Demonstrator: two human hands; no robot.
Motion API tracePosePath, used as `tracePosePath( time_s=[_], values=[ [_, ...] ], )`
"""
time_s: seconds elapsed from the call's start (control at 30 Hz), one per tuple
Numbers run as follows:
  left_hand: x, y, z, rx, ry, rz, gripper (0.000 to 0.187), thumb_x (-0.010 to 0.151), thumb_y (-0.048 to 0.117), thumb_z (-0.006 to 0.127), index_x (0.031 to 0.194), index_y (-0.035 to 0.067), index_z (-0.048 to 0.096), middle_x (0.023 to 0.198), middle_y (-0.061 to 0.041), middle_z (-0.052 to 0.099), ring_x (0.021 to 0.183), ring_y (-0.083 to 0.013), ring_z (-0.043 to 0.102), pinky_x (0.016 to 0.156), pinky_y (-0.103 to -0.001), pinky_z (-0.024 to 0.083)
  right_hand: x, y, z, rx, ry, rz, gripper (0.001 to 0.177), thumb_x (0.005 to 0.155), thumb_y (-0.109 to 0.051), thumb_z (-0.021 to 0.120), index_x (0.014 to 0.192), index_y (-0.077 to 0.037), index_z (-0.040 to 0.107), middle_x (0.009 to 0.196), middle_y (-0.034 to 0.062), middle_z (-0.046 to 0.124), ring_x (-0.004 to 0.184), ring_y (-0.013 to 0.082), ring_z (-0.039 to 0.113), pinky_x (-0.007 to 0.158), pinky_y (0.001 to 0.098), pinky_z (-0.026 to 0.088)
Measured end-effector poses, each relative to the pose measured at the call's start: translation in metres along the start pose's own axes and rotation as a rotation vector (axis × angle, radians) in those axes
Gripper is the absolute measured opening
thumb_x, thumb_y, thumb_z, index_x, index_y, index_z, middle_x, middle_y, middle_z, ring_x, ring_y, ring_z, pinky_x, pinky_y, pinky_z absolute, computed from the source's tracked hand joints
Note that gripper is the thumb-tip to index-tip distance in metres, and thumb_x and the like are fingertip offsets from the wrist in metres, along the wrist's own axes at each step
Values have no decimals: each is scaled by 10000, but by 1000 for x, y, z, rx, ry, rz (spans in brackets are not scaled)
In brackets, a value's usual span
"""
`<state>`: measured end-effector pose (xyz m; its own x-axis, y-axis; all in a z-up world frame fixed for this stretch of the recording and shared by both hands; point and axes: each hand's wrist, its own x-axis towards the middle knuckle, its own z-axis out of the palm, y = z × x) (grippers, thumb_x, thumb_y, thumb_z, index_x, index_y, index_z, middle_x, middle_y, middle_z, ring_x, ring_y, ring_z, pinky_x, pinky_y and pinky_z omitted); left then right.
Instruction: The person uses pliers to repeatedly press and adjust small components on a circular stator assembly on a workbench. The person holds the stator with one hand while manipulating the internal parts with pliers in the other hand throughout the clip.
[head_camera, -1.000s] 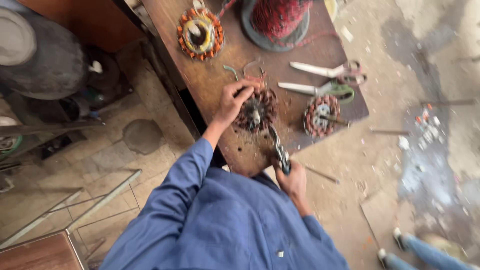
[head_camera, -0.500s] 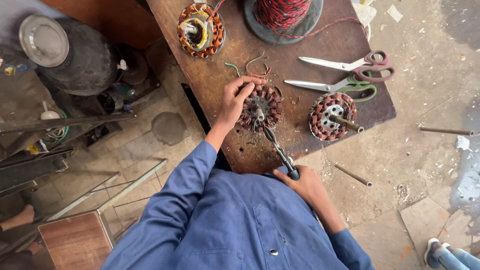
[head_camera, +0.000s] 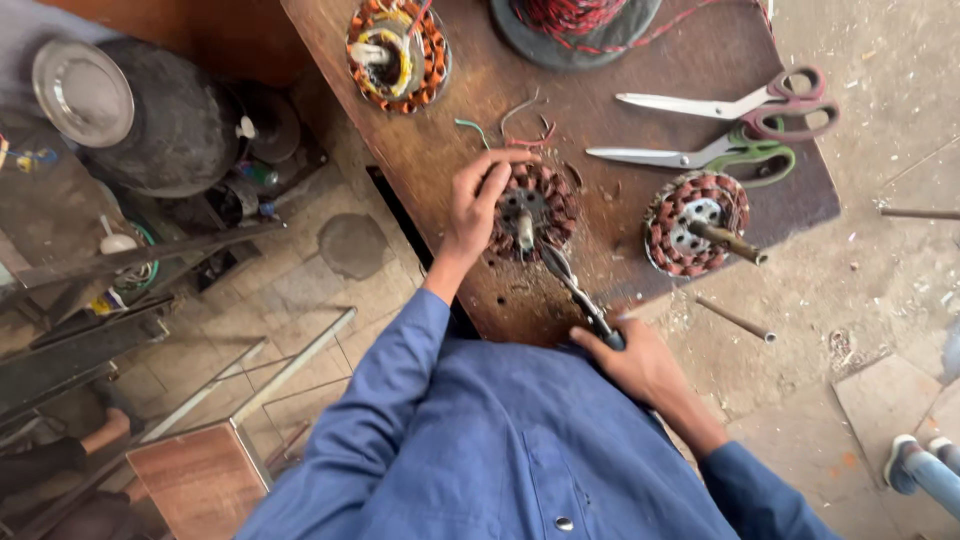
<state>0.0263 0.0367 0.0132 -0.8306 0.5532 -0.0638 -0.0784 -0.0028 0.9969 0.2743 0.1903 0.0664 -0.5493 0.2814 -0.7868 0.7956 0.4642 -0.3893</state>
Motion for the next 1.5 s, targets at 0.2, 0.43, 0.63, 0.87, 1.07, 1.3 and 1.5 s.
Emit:
tracePosePath(
  time_s=[0.2, 0.43, 0.63, 0.87, 1.07, 1.3, 1.5],
  values=[
    [-11, 7, 4, -40, -7, -30, 283, 1086, 210, 496, 1224, 70, 700, 1210, -35, 755, 1046, -99, 709, 842, -230, 558, 4, 2, -13, -86, -79, 132, 690, 746, -663, 702, 1079, -61, 748, 979, 238, 759, 982, 394, 729, 889, 480, 545],
    [-15, -5, 7, -23, 35, 11, 256, 1098, 152, 508, 1233, 48, 699, 1218, -69, 753, 1066, -110, 696, 904, -255, 570, -9, 0, -3, -79, 140, -22, 712, 757, -659, 745, 993, 11, 713, 912, 279, 728, 923, 432, 704, 837, 504, 529],
    [-6, 3, 8, -79, 80, -27, 247, 1090, 112, 529, 1227, 18, 713, 1201, -83, 760, 1011, -105, 670, 865, -252, 522, 0, -1, 3, -22, 176, 38, 557, 787, -571, 727, 920, -31, 756, 804, 244, 728, 798, 424, 709, 756, 515, 530],
    [-4, 1, 3, -8, 132, -19, 253, 1070, 106, 541, 1203, 15, 737, 1188, -74, 773, 908, -74, 622, 775, -227, 490, 4, 8, 12, 71, 172, -21, 571, 783, -564, 714, 943, -18, 762, 783, 253, 715, 750, 422, 711, 713, 512, 532],
    [-11, -5, 10, -19, 124, -19, 256, 1060, 123, 531, 1211, 20, 710, 1173, -76, 770, 989, -80, 680, 783, -222, 511, -4, 10, -8, 4, 38, 14, 749, 744, -685, 722, 979, 26, 733, 858, 270, 736, 840, 403, 734, 789, 488, 543],
    [-5, -6, 4, -66, 115, 18, 249, 1077, 124, 524, 1222, 36, 707, 1186, -69, 762, 1006, -90, 686, 822, -223, 532, 2, -7, -24, 21, -77, 24, 753, 746, -690, 703, 986, 22, 744, 885, 269, 749, 892, 391, 744, 833, 488, 543],
    [-7, -4, 6, -68, 107, 5, 248, 1086, 124, 519, 1213, 34, 712, 1183, -85, 763, 1011, -106, 689, 816, -233, 528, -9, -13, -26, -90, -28, 38, 790, 762, -707, 697, 1040, 33, 713, 904, 287, 742, 903, 419, 752, 855, 488, 565]
  ],
)
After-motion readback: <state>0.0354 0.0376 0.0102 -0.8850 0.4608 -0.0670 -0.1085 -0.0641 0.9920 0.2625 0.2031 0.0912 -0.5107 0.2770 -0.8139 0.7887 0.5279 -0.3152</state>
